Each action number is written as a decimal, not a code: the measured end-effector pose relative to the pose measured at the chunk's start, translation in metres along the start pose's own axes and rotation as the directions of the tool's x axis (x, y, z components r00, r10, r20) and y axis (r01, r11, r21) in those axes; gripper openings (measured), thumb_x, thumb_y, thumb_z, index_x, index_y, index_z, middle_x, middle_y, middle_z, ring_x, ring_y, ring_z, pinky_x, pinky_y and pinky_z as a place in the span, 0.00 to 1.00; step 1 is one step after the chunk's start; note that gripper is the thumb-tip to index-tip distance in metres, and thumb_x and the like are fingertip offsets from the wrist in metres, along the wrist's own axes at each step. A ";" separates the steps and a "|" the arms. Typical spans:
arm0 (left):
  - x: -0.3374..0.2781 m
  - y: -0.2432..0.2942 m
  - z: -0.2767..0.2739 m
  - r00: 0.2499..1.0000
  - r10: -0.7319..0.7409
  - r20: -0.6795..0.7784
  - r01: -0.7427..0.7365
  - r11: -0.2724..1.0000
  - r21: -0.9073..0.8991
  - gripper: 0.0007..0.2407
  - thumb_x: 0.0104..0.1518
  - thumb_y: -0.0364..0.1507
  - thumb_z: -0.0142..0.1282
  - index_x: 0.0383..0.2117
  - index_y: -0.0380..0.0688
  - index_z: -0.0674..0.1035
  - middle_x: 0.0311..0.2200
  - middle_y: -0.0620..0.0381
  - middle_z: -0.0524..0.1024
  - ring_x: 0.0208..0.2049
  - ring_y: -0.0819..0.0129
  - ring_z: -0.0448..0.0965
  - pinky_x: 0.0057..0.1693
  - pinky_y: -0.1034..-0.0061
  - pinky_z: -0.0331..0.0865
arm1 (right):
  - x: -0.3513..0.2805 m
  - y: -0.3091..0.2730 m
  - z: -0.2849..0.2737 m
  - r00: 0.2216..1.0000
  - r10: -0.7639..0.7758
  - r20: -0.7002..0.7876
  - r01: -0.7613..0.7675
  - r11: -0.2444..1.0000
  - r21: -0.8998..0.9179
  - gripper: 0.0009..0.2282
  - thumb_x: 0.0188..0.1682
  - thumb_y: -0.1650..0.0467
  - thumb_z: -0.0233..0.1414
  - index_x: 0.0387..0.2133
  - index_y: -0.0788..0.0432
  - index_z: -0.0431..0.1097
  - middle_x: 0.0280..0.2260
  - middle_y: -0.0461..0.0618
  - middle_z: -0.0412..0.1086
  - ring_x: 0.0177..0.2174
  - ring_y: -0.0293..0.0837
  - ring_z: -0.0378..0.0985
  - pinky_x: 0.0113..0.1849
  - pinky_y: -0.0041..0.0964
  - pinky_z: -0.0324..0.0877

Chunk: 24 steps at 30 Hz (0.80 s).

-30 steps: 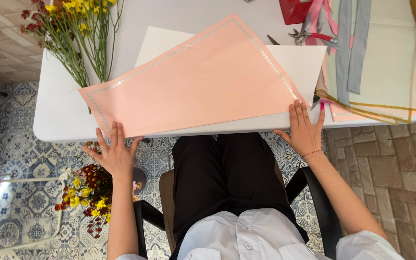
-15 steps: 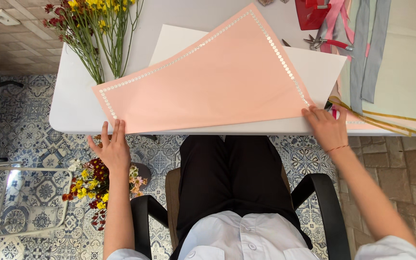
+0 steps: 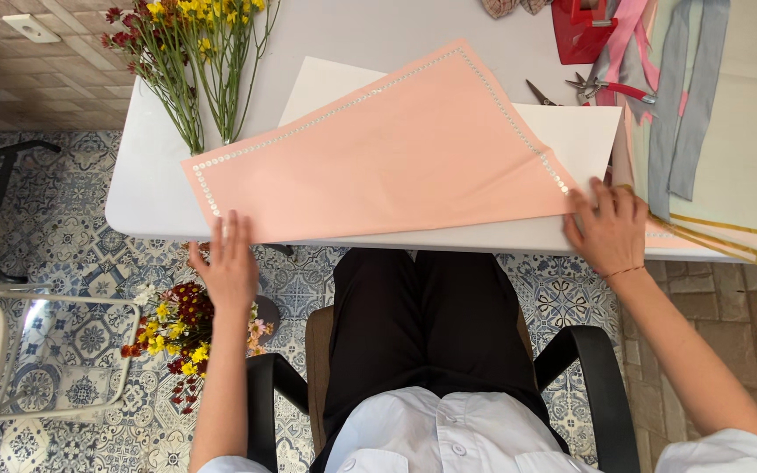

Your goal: The person wraps a bouquet of yellow and red flowers by folding pink and white decorative paper around the stems and securing the arrangement with tape and ribbon using scissors.

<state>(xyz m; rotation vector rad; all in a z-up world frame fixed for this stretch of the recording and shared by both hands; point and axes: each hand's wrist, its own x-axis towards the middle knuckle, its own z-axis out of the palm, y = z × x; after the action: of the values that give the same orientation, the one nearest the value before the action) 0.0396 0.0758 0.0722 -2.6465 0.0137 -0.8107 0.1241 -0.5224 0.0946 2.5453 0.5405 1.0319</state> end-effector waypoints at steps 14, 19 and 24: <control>0.021 0.074 -0.004 0.962 0.194 -0.192 -0.247 0.917 -0.312 0.15 0.63 0.23 0.47 0.56 0.48 0.73 0.55 0.59 0.74 0.58 0.68 0.72 0.65 0.56 0.56 | -0.001 -0.018 0.028 0.675 0.582 0.453 -0.726 0.632 0.270 0.19 0.51 0.54 0.53 0.47 0.53 0.70 0.31 0.38 0.73 0.31 0.48 0.76 0.28 0.49 0.65; 0.017 0.074 -0.001 0.954 0.190 -0.231 -0.253 0.925 -0.285 0.17 0.61 0.19 0.46 0.56 0.47 0.74 0.55 0.59 0.73 0.58 0.68 0.72 0.65 0.59 0.58 | 0.013 -0.015 0.023 0.538 0.708 0.458 -0.831 0.353 0.429 0.12 0.47 0.66 0.60 0.43 0.46 0.71 0.26 0.35 0.73 0.29 0.43 0.75 0.31 0.48 0.66; 0.018 0.095 -0.001 0.962 0.219 -0.161 -0.267 0.875 -0.403 0.23 0.56 0.16 0.52 0.59 0.46 0.69 0.59 0.55 0.69 0.62 0.64 0.67 0.69 0.61 0.53 | 0.004 0.019 0.008 0.729 0.672 0.127 -0.676 0.681 0.281 0.09 0.51 0.68 0.61 0.44 0.43 0.78 0.28 0.31 0.74 0.32 0.47 0.63 0.25 0.45 0.64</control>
<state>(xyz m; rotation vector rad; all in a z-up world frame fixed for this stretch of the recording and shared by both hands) 0.0635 -0.0153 0.0495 -2.9034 0.6078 -0.9532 0.1364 -0.5382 0.0995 3.1258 -0.3385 1.2233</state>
